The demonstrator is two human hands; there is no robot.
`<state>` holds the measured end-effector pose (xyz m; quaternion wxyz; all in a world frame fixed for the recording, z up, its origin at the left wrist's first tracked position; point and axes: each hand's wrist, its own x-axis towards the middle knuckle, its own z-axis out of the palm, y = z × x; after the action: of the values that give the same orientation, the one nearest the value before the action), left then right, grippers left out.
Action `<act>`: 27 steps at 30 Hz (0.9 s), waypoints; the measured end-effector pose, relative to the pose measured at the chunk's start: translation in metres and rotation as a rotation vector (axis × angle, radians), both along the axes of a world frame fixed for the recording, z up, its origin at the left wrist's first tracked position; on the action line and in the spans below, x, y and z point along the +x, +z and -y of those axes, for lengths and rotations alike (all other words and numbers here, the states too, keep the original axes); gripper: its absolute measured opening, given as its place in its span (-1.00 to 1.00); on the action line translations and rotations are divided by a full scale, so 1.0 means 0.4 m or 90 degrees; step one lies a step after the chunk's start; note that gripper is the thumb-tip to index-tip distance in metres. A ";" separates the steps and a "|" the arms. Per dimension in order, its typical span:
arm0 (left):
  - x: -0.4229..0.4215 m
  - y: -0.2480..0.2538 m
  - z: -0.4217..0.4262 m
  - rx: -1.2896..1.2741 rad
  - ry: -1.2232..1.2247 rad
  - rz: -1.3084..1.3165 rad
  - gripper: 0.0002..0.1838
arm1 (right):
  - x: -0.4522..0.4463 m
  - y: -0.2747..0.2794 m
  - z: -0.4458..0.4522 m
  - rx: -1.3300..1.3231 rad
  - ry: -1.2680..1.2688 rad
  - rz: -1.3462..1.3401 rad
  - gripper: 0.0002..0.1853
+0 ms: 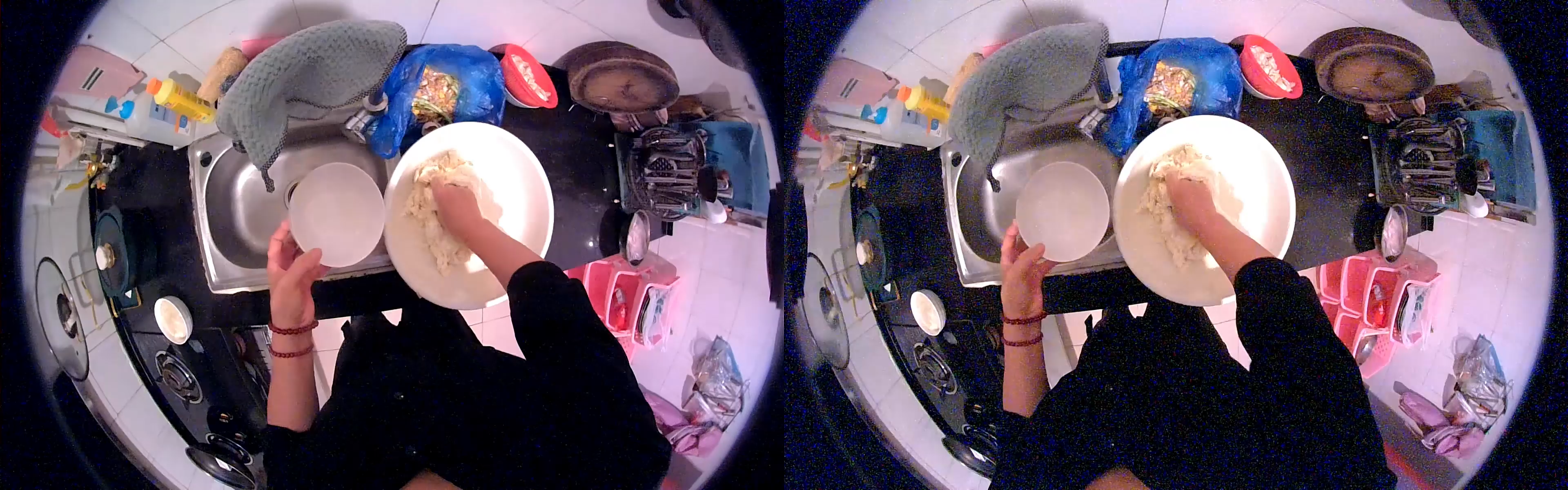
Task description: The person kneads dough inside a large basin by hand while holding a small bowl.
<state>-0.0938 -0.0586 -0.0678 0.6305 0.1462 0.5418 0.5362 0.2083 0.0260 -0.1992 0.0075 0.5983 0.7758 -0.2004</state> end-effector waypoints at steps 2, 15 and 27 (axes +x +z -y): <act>-0.004 0.004 0.012 0.005 0.010 0.001 -0.38 | -0.016 0.006 -0.019 -0.048 -0.013 0.030 -0.77; -0.001 0.037 0.064 0.020 0.068 0.006 -0.36 | 0.138 0.107 -0.109 -0.122 -0.208 -0.119 -0.53; 0.014 0.022 0.106 -0.006 0.036 -0.021 -0.38 | -0.106 0.068 -0.046 -0.031 0.182 0.161 -0.59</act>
<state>-0.0882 -0.1011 -0.0592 0.6066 0.1366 0.5587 0.5489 0.1661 0.0444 -0.1720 0.1476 0.5021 0.8407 -0.1390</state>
